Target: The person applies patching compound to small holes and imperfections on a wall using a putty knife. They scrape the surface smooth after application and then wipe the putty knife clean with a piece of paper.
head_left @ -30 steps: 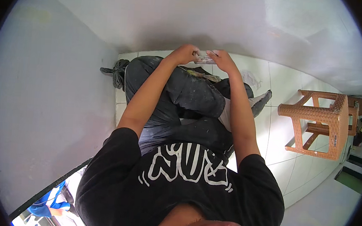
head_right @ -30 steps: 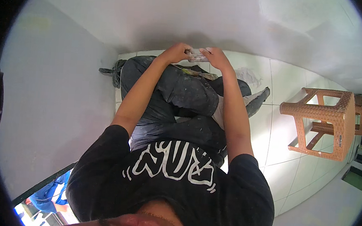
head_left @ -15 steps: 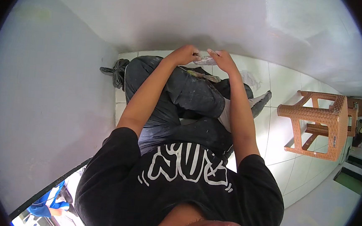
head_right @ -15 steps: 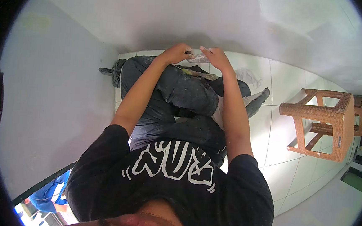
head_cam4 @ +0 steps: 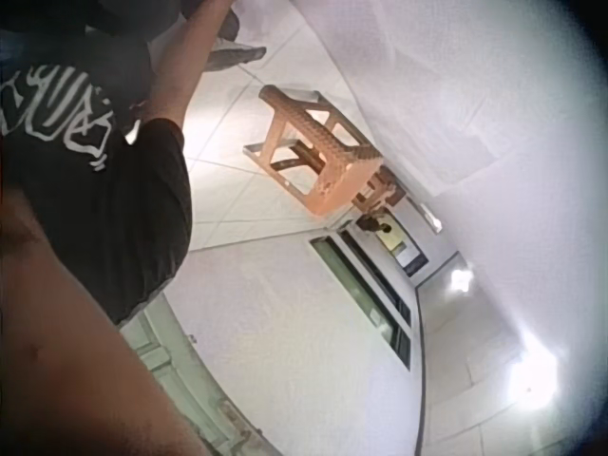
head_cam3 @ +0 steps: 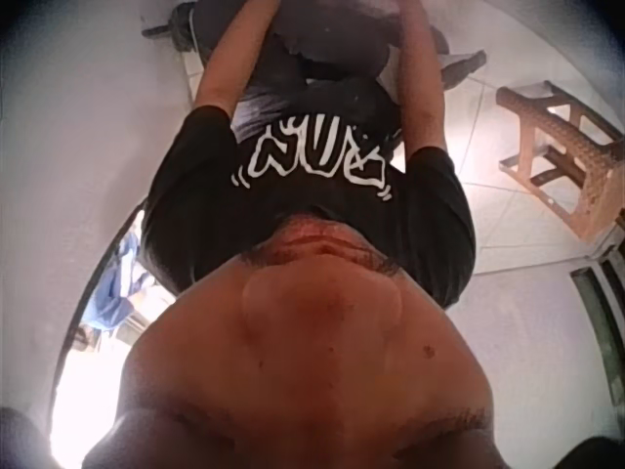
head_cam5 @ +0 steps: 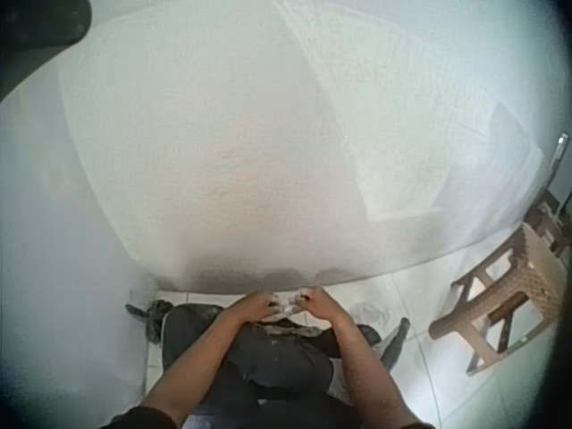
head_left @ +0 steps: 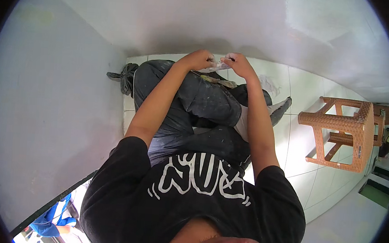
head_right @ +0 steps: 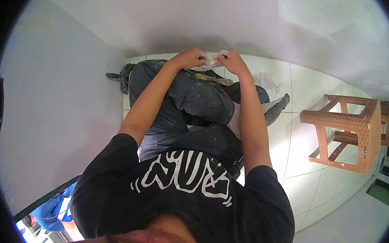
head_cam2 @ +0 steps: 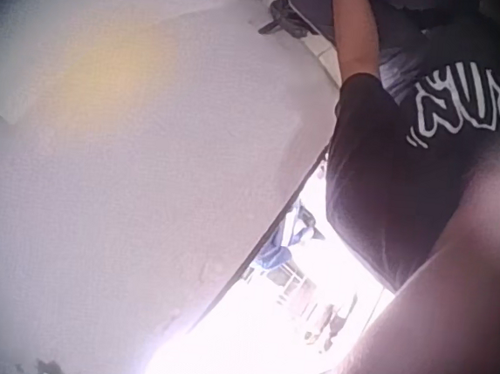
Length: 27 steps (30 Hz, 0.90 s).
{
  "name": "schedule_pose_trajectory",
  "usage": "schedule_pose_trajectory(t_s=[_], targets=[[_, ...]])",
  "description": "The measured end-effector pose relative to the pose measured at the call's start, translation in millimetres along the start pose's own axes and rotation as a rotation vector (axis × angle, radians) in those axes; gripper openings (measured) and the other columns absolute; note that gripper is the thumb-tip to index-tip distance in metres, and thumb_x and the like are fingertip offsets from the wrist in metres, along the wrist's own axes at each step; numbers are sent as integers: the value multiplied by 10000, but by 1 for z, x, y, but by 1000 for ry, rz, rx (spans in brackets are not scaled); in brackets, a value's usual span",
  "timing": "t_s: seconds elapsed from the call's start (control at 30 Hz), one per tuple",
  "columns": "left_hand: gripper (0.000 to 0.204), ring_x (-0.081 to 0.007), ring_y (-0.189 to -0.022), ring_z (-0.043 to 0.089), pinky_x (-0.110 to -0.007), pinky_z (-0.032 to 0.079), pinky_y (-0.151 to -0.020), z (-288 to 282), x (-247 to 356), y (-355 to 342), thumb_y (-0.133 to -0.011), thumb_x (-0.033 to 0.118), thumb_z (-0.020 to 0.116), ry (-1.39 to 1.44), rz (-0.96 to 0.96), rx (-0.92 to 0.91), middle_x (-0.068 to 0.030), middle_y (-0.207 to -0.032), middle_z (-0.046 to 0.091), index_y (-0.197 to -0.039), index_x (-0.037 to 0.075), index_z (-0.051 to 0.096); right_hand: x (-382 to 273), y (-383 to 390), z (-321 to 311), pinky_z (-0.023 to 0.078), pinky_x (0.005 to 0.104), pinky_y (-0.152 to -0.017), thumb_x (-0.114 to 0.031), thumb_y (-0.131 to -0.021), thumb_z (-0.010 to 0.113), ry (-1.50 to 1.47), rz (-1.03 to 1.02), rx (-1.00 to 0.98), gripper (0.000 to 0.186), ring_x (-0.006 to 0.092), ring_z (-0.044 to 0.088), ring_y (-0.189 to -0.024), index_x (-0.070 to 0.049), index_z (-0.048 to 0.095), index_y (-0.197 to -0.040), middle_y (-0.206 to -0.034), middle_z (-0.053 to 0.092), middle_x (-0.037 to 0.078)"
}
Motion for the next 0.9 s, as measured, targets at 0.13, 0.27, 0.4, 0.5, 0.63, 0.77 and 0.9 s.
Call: schedule_pose_trajectory(t_s=[0.13,0.27,0.4,0.5,0.63,0.77,0.9], targets=[[257,-198,-706,627,-388,478,-673,-1,5,-1,-864,219,700,35,-25,-42,-161,-771,670,-938,-27,693,4,-1,-1,410,313,-597,-315,-925,681,32,33,-9,367,120,479,-636,17,639,-776,-637,546,31],[241,-190,-735,660,-364,498,-684,0,2,-1,-856,198,718,209,-31,-6,-143,-781,688,-956,-18,682,7,-3,1,390,329,-578,-331,-935,670,22,50,5,396,127,451,-616,27,637,-769,-618,522,36],[231,-191,-754,692,-346,521,-689,2,2,0,-865,177,725,267,-44,14,-141,-826,709,-982,-8,649,3,0,-1,378,341,-569,-352,-943,655,53,69,4,430,130,422,-606,32,624,-752,-593,488,32],[221,-204,-736,700,-349,528,-676,4,-3,0,-875,174,720,243,-8,36,-149,-843,718,-971,-11,648,0,-2,-2,382,366,-566,-406,-932,648,77,82,14,502,181,430,-584,54,594,-739,-593,480,124],[232,-184,-779,690,-357,521,-699,5,-11,-4,-949,221,642,199,-43,-10,-143,-856,704,-1011,-2,627,-1,-2,-1,383,345,-562,-392,-910,680,47,78,26,450,152,446,-581,26,641,-746,-588,507,83],[220,-189,-768,686,-357,521,-700,5,-13,-3,-958,209,622,245,-54,-15,-138,-847,700,-1020,-3,632,-4,2,-2,387,328,-564,-356,-882,715,-6,6,22,377,136,467,-594,-6,670,-751,-606,543,40],[253,-206,-809,671,-367,507,-738,5,-15,-4,-972,232,590,81,6,-13,-135,-879,697,-1023,-10,641,-1,-1,0,394,327,-569,-340,-875,720,-48,8,-9,360,140,479,-599,-4,670,-756,-618,555,50]])
Point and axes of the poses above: each hand's wrist, its own y-axis away from the middle knuckle, its own z-axis out of the palm, x = y × z, the point moved 2 cm from there along -y, towards the middle knuckle
